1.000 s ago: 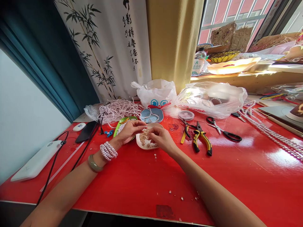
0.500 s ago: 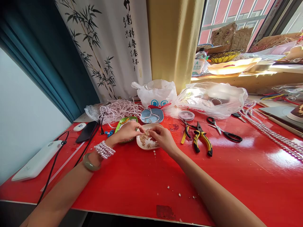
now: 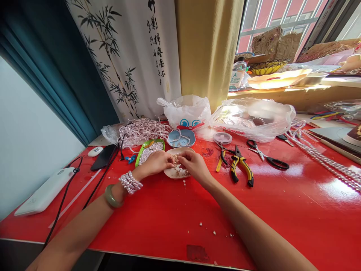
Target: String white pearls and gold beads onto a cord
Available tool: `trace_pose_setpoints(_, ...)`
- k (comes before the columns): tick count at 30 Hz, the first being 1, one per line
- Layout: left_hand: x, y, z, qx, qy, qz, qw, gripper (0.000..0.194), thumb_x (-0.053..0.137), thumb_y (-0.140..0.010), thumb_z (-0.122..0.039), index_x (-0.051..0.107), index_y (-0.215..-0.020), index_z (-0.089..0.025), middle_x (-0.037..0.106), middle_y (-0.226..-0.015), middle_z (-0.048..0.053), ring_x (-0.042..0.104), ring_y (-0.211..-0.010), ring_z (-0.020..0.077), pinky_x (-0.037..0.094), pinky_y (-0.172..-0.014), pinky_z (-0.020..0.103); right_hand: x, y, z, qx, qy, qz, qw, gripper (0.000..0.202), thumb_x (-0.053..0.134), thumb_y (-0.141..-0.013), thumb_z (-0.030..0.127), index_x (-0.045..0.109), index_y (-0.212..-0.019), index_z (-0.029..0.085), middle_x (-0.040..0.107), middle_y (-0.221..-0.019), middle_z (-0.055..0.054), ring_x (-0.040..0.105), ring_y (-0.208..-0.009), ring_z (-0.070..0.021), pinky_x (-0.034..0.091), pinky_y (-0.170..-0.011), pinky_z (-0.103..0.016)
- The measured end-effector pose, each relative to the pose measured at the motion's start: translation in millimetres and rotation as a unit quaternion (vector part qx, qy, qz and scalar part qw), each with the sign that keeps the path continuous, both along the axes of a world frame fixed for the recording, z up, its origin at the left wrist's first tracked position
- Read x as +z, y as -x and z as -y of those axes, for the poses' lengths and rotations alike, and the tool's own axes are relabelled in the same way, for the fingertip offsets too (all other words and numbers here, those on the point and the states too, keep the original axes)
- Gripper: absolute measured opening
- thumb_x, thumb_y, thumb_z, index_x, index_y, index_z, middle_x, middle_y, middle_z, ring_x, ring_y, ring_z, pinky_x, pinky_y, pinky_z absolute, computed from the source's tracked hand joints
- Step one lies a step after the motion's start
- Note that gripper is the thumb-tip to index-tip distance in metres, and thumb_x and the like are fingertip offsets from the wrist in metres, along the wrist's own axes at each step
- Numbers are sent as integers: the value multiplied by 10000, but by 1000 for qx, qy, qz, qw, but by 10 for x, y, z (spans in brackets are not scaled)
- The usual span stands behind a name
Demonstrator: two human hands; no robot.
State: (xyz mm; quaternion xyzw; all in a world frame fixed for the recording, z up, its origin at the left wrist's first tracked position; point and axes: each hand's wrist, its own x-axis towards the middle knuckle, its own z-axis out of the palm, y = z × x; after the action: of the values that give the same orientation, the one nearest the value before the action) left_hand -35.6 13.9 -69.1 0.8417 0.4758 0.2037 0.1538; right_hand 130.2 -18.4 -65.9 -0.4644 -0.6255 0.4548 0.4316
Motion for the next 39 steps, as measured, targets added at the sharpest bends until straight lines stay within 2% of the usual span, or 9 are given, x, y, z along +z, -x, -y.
trace_pose_setpoints(2, -4, 6, -41, 11, 34, 38, 999, 72, 608, -610, -236, 672, -636, -216, 634, -631, 31, 524, -591, 161, 334, -589, 262, 1, -1, 0, 1, 6, -3, 1000, 158, 514, -699, 305, 521, -644, 157, 503, -531, 36, 465, -472, -81, 336, -439, -193)
trace_pose_setpoints(5, 5, 7, -109, 9, 117, 163, 980, 137, 582, -640, -239, 678, -715, -176, 655, -712, 49, 549, -647, 163, 370, -619, 262, -1, -5, 1, 0, 17, -10, 1000, 177, 520, -696, 326, 532, -662, 153, 546, -583, 18, 484, -490, -83, 353, -454, -196)
trace_pose_setpoints(8, 15, -10, -134, 0, 207, 321, 924, 182, 615, -624, -241, 673, -758, -133, 653, -766, 69, 551, -675, 151, 390, -627, 254, -1, -9, 4, -8, 25, -26, 999, 182, 524, -695, 329, 530, -666, 149, 556, -596, 13, 487, -501, -79, 365, -474, -196)
trace_pose_setpoints(11, 28, -33, -110, 23, 273, 430, 860, 240, 674, -578, -236, 658, -795, -134, 636, -764, 49, 528, -644, 105, 370, -570, 214, 19, -8, 14, -12, 32, -42, 999, 179, 528, -691, 321, 522, -651, 146, 549, -585, 14, 481, -497, -74, 370, -485, -197)
trace_pose_setpoints(15, 28, -44, -76, 40, 318, 526, 788, 241, 715, -531, -194, 625, -748, -142, 602, -719, 10, 509, -629, 62, 338, -515, 166, 61, 4, 35, -5, 44, -45, 998, 172, 537, -679, 311, 520, -630, 147, 562, -584, 8, 484, -493, -78, 381, -491, -205)
trace_pose_setpoints(18, 7, -41, -80, 25, 341, 561, 754, 229, 713, -543, -182, 608, -739, -130, 599, -709, 11, 501, -604, 46, 341, -501, 149, 73, 12, 42, 0, 45, -45, 998, 164, 540, -673, 300, 521, -615, 148, 566, -582, 6, 486, -493, -80, 384, -489, -205)
trace_pose_setpoints(26, -50, -46, -100, 1, 370, 583, 723, 169, 677, -607, -156, 613, -757, -112, 599, -745, 21, 504, -590, 34, 409, -561, 147, 62, 23, 44, 5, 49, -22, 999, 138, 535, -663, 275, 521, -594, 157, 550, -552, 8, 481, -481, -87, 384, -457, -199)
trace_pose_setpoints(39, -44, -57, -74, -7, 351, 573, 740, 190, 691, -585, -174, 622, -755, -125, 601, -747, 11, 511, -643, 47, 396, -593, 161, 20, 15, 27, 3, 39, -3, 999, 110, 496, -663, 237, 514, -587, 161, 549, -543, 3, 468, -479, -88, 382, -440, -191)
